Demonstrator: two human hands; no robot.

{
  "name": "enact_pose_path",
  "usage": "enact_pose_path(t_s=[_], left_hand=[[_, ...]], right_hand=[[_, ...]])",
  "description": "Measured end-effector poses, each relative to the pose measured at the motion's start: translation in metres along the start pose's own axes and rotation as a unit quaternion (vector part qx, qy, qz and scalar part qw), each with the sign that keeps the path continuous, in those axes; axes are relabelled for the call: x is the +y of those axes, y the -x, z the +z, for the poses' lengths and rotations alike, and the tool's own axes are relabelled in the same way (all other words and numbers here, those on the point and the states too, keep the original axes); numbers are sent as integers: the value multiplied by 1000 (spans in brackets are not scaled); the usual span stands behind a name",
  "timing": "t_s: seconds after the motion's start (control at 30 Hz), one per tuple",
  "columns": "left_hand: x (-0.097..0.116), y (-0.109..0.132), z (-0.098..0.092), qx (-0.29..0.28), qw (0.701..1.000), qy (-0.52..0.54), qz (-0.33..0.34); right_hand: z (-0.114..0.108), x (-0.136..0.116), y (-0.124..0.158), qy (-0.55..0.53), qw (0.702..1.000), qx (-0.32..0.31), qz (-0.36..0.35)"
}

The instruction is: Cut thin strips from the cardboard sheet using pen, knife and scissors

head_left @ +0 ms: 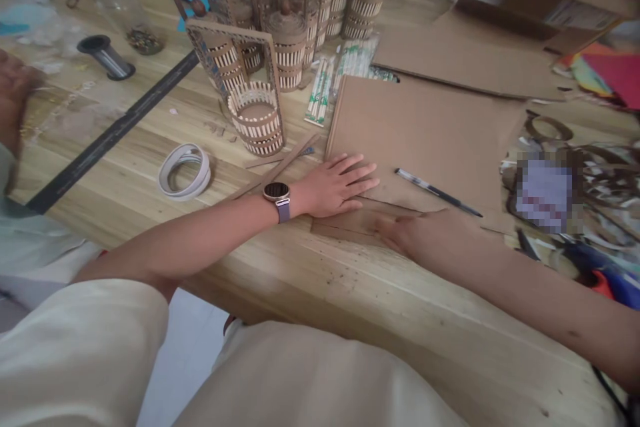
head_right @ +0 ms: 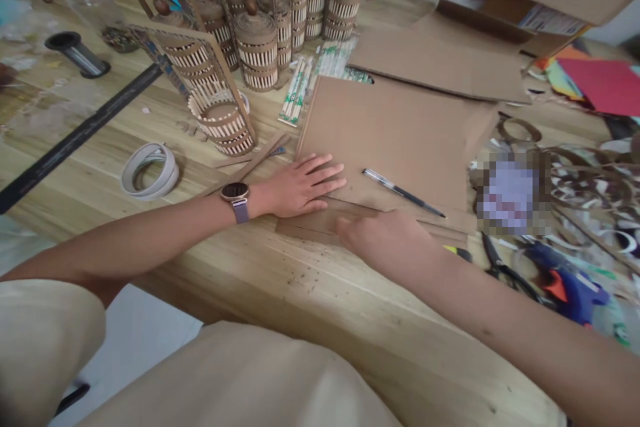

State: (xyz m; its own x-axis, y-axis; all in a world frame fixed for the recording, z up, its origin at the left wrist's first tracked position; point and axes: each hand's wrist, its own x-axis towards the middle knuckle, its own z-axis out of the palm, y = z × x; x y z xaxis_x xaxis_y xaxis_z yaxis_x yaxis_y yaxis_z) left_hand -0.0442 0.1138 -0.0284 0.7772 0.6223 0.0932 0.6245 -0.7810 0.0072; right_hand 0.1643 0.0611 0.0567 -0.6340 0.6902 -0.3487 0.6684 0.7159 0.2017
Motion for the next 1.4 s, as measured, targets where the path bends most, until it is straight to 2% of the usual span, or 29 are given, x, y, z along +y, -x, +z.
enact_pose_path(t_s=[0.1,0.23,0.33,0.63,0.77,0.87,0.97,1.17,1.3,1.4], left_hand=[[-1,-1,1,12,1000,4,7],[-3,-2,1,1,1000,-5,11],[-3,-2,2,3,1000,-8,9],[-3,-3,5,21,1000,-13,12],[-3,-3,4,15,1000,-14,11],[-3,-3,2,9,1000,-16,12],[-3,-1,1,13,1000,-16,16],[-1,0,1,16,1000,-10,9],[0,1,0,10,1000,-11,8],[-1,1,0,10,1000,-10,12]], right_hand=[[-9,-19,-17,30,998,-31,-50],[-12,-43,-43,45,995,-17,-88],[-11,-49,-50,61,992,-13,-113],[-26,-57,-52,54,992,-72,-86],[-30,-60,-54,58,991,-71,-97],[-29,-57,-53,61,990,-71,-107],[-27,-49,-48,47,991,-88,-88],[-18,-23,-23,18,990,-133,-53],[-6,-5,-3,18,987,-157,-25],[8,7,8,23,990,-135,-25]])
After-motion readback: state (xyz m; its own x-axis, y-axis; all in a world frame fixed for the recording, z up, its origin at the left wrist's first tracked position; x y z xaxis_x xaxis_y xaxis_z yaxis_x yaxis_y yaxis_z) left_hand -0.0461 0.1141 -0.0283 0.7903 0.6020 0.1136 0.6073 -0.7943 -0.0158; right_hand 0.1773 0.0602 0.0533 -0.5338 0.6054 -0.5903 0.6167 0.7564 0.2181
